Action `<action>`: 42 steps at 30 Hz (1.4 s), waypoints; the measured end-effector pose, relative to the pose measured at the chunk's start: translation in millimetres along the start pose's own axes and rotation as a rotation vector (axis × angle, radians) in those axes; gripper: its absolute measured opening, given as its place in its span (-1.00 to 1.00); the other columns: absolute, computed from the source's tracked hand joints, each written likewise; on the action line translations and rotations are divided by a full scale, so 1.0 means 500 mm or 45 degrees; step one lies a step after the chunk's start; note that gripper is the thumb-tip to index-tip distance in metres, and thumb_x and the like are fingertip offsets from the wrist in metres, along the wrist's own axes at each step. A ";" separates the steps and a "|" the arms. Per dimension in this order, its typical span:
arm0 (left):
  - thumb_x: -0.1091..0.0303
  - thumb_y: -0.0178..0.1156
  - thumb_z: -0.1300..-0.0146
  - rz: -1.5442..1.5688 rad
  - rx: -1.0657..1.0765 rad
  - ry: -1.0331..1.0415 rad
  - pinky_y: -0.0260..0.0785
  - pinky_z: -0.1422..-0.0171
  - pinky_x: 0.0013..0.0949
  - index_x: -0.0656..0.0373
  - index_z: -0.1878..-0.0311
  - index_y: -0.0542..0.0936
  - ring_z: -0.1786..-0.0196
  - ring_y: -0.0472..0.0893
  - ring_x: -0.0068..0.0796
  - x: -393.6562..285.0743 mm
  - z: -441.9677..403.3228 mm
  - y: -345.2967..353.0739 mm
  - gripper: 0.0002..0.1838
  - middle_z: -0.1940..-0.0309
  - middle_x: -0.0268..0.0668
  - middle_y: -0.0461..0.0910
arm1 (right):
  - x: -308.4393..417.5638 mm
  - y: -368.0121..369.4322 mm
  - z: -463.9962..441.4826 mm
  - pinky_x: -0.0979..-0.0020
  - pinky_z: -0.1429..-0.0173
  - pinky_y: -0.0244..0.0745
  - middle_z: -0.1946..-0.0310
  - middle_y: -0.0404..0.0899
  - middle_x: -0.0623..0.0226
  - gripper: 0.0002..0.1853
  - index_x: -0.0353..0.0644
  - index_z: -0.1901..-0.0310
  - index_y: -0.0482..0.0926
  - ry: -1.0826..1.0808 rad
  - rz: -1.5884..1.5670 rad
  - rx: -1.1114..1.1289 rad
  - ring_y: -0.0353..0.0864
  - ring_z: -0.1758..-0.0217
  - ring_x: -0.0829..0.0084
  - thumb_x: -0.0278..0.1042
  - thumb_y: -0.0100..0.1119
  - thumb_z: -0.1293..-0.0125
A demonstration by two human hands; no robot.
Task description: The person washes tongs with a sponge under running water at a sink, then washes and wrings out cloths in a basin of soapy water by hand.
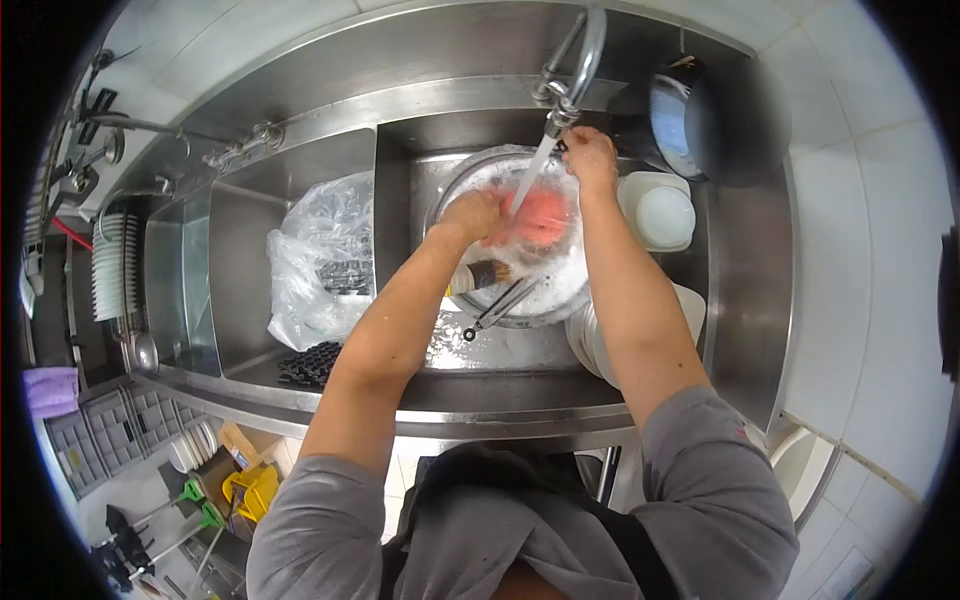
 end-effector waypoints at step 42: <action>0.21 0.37 0.00 1.025 -0.234 0.137 0.49 0.09 -0.31 0.18 0.12 0.64 0.24 0.65 -0.37 0.036 0.052 -0.130 -0.62 0.30 -0.19 0.67 | 0.011 0.087 0.283 0.24 -0.21 0.44 -0.28 0.33 0.09 -0.22 -0.15 -0.33 0.29 -0.419 0.012 0.207 0.43 -0.25 0.12 -0.38 0.40 -0.02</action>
Point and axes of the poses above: each hand's wrist, its own z-axis away from the middle knuckle, its own y-axis out of the palm, x = y × z, the point moved 7 cm from there along -z, towards the middle knuckle
